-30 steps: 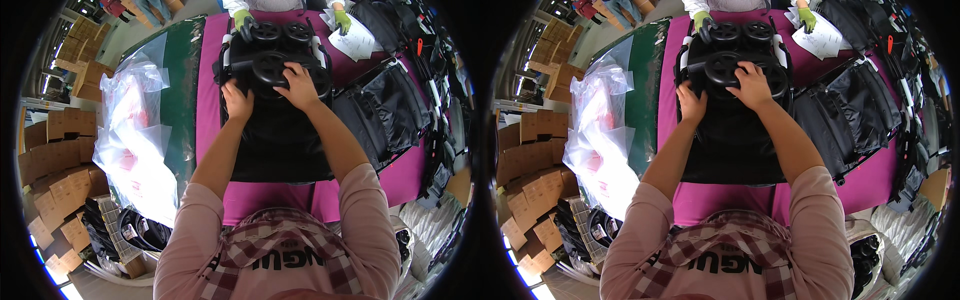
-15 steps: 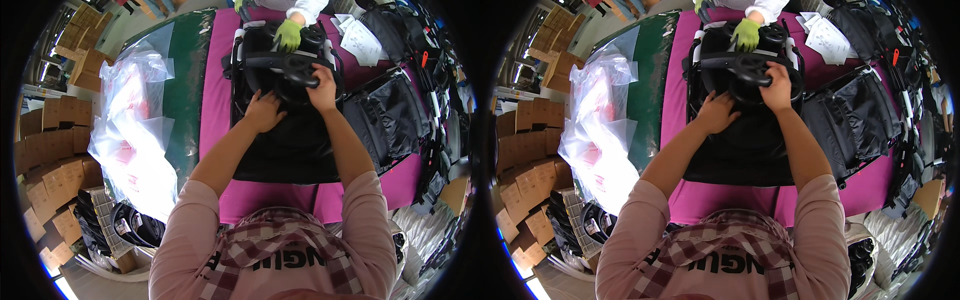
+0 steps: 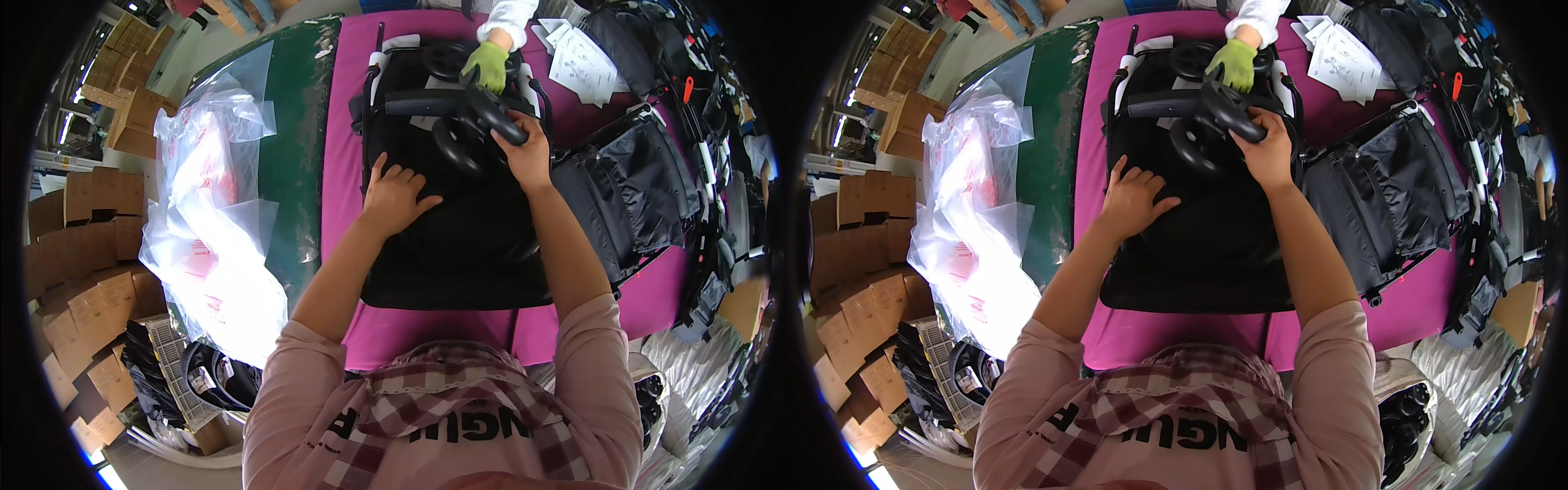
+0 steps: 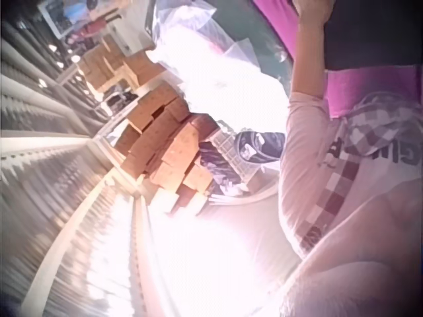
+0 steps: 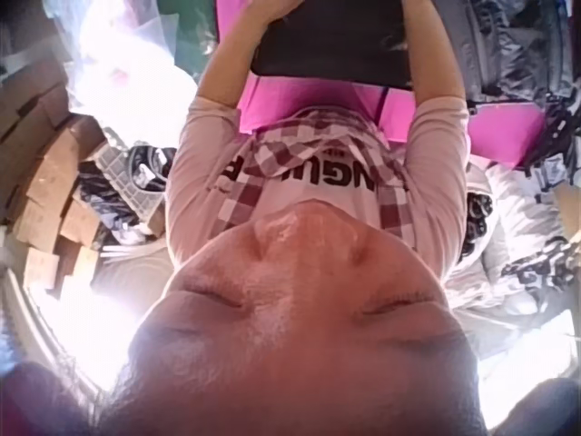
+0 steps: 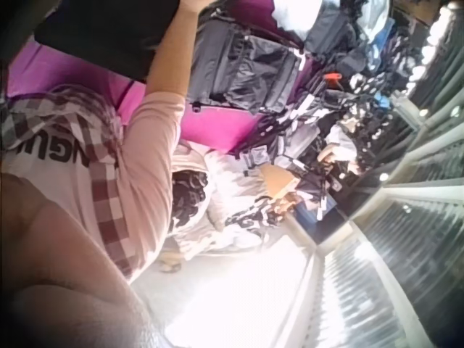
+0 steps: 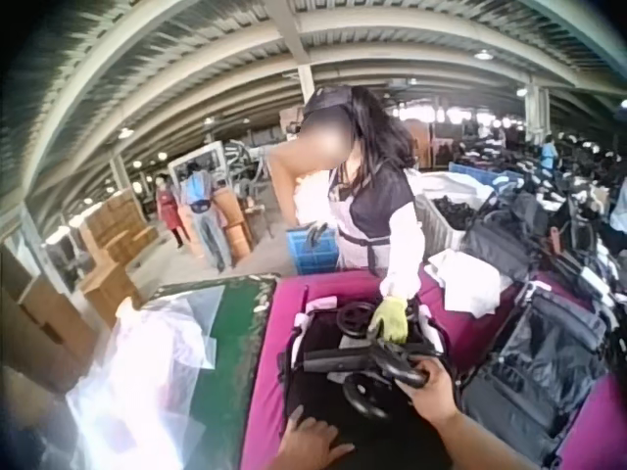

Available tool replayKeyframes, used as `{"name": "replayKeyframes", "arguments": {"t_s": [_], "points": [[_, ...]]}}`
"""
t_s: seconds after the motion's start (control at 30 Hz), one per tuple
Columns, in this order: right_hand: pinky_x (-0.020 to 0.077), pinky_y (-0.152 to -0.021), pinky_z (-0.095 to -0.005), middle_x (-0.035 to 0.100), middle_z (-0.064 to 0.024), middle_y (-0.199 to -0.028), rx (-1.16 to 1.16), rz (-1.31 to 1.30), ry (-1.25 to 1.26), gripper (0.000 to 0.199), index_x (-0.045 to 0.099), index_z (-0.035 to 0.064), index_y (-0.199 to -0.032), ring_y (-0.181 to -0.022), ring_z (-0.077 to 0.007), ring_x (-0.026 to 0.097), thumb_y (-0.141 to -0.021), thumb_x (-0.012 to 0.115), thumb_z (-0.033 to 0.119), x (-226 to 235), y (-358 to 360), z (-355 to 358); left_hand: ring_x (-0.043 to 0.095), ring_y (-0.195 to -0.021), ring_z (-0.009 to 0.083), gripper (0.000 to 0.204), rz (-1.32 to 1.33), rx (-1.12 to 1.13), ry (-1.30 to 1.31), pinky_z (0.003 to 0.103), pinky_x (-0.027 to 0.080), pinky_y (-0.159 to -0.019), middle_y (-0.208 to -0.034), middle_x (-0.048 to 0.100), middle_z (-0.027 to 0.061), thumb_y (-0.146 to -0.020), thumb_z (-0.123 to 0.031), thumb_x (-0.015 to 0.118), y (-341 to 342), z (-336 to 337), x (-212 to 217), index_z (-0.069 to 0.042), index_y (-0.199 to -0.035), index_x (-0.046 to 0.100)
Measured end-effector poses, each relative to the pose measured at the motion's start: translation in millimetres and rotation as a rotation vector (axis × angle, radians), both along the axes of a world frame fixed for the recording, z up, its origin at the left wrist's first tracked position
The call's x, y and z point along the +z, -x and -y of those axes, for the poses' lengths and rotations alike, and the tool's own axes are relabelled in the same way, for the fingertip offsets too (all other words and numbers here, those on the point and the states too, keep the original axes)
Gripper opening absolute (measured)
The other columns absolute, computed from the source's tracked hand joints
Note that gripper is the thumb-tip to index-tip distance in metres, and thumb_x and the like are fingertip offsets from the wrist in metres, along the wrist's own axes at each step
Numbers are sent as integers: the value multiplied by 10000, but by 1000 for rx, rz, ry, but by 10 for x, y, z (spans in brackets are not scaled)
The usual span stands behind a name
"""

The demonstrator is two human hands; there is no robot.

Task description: The person assembles black bags by placing wheels and fabric covers onto frames on a pink work surface. They repeatedly pick up wheels and covers, attach them to the frames, and place the completed units aside.

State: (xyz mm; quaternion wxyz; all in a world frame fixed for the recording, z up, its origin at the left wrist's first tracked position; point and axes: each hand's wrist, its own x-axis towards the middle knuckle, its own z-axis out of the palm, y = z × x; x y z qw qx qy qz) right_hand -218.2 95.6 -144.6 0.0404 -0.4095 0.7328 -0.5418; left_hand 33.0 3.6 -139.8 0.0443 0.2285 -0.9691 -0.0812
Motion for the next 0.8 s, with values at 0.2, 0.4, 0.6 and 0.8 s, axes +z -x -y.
{"name": "replayKeyframes", "arguments": {"t_s": [0.2,0.4,0.6,0.8], "points": [[468,-917,-353,584,-155,-1187,122,-166,61,248,594,-14,-876,-1086,-319,577,-678,741,8,99,-499,276,546,-1078,237,393,-177,4,70,505,185,-1158,-1032,629,66,-855,-408,653,-50,-158,-199,-75,-1063,663],[500,-919,-384,512,-94,-1229,184,-770,-216,253,600,69,-929,-1203,-311,502,-707,610,-50,53,-321,177,486,-1223,234,378,-346,-2,-9,482,248,-1143,-1143,603,70,-821,-235,695,-220,-175,-244,-58,-1146,614],[396,-1021,-428,396,-126,-1448,309,-822,-441,366,540,83,-1217,-1342,-315,392,-853,565,105,-224,-381,-98,403,-1313,314,659,-536,50,-187,476,320,-1098,-1341,487,113,-726,-172,780,115,-264,118,-106,-1318,499],[235,-1111,-532,308,-86,-1519,28,-742,-406,743,416,84,-1395,-1421,-290,255,-763,739,304,349,-122,-520,228,-1430,293,690,-166,-9,10,559,207,-1140,-1500,334,48,-773,-246,745,593,-153,-63,-221,-1394,446]]}}
